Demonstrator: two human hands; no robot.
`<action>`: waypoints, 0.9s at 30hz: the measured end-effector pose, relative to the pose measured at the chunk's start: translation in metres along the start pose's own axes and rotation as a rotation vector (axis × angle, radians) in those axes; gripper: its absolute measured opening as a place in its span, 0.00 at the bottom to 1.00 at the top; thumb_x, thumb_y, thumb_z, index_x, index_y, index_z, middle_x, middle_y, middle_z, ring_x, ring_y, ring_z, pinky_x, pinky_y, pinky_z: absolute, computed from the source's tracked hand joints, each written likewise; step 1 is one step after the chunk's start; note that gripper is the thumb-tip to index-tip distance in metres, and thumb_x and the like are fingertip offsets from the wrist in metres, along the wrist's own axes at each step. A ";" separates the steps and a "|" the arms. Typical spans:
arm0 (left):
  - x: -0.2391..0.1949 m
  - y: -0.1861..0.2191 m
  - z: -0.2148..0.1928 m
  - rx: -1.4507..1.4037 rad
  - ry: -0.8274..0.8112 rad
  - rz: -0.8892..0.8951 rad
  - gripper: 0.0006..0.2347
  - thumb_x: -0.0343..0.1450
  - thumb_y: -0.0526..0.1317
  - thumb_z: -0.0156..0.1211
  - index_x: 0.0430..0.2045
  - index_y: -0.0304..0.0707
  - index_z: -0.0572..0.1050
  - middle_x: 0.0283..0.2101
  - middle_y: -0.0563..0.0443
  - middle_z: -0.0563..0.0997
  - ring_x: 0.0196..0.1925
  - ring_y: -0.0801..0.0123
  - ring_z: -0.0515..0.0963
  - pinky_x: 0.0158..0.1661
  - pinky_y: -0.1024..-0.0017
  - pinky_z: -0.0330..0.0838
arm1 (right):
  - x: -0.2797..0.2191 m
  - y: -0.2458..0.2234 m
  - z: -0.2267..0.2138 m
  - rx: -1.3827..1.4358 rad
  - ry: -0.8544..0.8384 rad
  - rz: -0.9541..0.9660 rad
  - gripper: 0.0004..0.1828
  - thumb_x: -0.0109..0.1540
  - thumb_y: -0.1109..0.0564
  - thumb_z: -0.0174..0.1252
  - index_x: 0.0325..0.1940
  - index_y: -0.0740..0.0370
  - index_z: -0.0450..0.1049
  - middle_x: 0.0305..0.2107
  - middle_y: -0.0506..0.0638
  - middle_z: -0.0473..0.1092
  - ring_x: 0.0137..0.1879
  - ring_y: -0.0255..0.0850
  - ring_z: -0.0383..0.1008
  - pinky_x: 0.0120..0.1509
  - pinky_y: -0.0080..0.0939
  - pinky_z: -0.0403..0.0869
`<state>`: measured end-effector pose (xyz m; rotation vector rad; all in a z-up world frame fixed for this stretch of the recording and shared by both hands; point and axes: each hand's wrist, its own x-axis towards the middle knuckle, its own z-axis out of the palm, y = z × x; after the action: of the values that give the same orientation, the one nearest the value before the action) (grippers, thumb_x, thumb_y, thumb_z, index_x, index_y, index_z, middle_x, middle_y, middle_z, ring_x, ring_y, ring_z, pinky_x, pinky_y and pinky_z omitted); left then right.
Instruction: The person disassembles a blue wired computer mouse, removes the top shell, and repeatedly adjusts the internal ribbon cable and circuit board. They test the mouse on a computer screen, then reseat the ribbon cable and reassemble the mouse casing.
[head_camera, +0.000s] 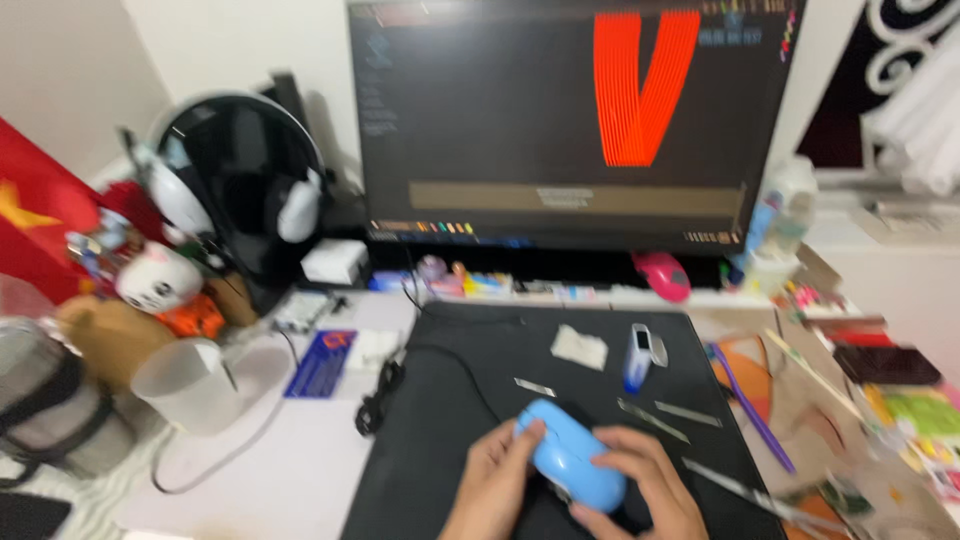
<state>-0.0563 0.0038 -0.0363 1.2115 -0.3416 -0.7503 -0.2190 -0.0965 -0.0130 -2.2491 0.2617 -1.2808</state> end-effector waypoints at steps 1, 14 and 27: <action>-0.009 0.015 0.007 -0.005 0.000 -0.043 0.09 0.76 0.40 0.65 0.24 0.39 0.78 0.25 0.59 0.72 0.30 0.80 0.66 0.34 0.78 0.59 | 0.005 -0.001 -0.005 -0.013 -0.019 0.036 0.25 0.48 0.53 0.76 0.48 0.51 0.79 0.54 0.48 0.77 0.59 0.38 0.80 0.65 0.33 0.71; -0.038 0.055 0.010 0.367 -0.051 0.167 0.14 0.77 0.43 0.49 0.38 0.33 0.82 0.36 0.43 0.85 0.42 0.61 0.86 0.49 0.61 0.79 | 0.015 -0.014 -0.018 0.416 -0.089 0.262 0.26 0.63 0.65 0.65 0.61 0.73 0.62 0.55 0.63 0.71 0.61 0.47 0.75 0.64 0.45 0.73; -0.033 0.078 -0.001 0.825 -0.450 0.788 0.25 0.72 0.28 0.65 0.65 0.39 0.64 0.67 0.39 0.70 0.73 0.51 0.69 0.74 0.58 0.62 | 0.020 -0.021 -0.025 0.421 -0.122 0.380 0.17 0.70 0.60 0.56 0.60 0.66 0.61 0.54 0.65 0.72 0.61 0.48 0.75 0.67 0.42 0.75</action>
<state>-0.0530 0.0391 0.0406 1.4832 -1.5117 -0.1501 -0.2310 -0.0961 0.0230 -1.8035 0.3219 -0.8964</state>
